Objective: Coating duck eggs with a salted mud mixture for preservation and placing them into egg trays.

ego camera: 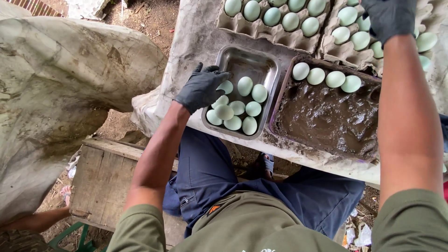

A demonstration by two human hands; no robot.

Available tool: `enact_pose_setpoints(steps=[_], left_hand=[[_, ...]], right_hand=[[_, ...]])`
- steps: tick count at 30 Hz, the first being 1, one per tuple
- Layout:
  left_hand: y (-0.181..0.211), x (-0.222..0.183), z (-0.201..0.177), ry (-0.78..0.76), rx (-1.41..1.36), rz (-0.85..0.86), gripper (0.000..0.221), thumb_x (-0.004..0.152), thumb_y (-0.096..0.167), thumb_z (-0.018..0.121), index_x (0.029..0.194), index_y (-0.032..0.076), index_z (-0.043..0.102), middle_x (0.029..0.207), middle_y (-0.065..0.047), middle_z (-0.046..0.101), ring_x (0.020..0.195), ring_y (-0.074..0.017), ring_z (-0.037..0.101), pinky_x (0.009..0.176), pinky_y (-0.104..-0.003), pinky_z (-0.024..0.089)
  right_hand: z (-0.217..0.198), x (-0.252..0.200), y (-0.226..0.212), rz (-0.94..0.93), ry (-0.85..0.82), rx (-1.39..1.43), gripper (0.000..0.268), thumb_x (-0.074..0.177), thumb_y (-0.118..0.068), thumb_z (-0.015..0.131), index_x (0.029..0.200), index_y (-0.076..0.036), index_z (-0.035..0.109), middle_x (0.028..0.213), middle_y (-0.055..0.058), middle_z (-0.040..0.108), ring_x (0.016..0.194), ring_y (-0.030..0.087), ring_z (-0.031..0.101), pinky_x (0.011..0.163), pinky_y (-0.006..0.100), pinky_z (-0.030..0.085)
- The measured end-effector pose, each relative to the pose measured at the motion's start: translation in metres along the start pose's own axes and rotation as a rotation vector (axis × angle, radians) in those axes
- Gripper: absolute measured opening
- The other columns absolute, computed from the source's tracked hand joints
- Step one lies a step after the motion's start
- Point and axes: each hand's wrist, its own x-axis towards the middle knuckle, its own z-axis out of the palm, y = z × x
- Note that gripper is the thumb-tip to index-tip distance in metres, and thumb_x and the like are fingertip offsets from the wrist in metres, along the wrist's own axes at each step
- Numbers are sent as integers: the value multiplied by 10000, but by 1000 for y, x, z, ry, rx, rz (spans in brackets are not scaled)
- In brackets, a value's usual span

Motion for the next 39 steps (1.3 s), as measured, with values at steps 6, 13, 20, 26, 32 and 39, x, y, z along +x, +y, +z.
enact_pose_setpoints(steps=[6, 13, 20, 26, 32, 39], left_hand=[[-2, 19, 5, -59, 183, -53, 481, 834, 349, 771, 1280, 193, 676, 1172, -68, 746, 1349, -295, 543, 1208, -685, 102], [-2, 43, 14, -214, 321, -102, 352, 759, 481, 662, 940, 179, 680, 737, -97, 696, 798, -381, 681, 831, -520, 399], [-5, 34, 7, 22, 28, -134, 519, 709, 451, 855, 1093, 119, 748, 1031, -180, 731, 1046, -435, 689, 931, -583, 501], [25, 14, -2, 278, -987, -85, 580, 756, 182, 963, 1263, 56, 711, 1128, -140, 665, 1000, -263, 723, 832, -336, 628], [153, -19, -11, 337, -1507, -133, 516, 809, 62, 888, 1262, 41, 641, 917, -104, 733, 694, -209, 755, 449, -206, 557], [256, -39, 27, 237, -1746, 46, 560, 825, 72, 872, 1300, 56, 577, 819, -112, 669, 544, -165, 646, 366, -187, 457]], right_hand=[[-44, -145, -115, 236, -44, 122, 248, 966, -408, 814, 1212, -410, 785, 902, -111, 691, 809, 128, 683, 672, 274, 507], [-82, -294, -186, 366, -70, 906, 380, 1022, -338, 701, 1274, -185, 461, 1096, 12, 689, 751, 46, 625, 597, 170, 543], [-93, -379, -217, 722, 66, 1022, 317, 1059, -243, 602, 1298, -46, 665, 1012, 90, 709, 696, 93, 584, 499, 201, 469], [-74, -406, -199, 687, 130, 1206, 343, 1068, -282, 568, 1287, -30, 651, 1144, 157, 723, 662, 149, 616, 491, 216, 391], [-91, -381, -252, 496, 223, 1503, 545, 1034, -564, 468, 1344, -152, 643, 1382, 70, 687, 966, 155, 699, 634, 208, 488], [-61, -374, -291, -195, 611, 866, 368, 1089, -317, 536, 1247, -12, 667, 1483, 207, 484, 1361, 351, 530, 967, 463, 601]])
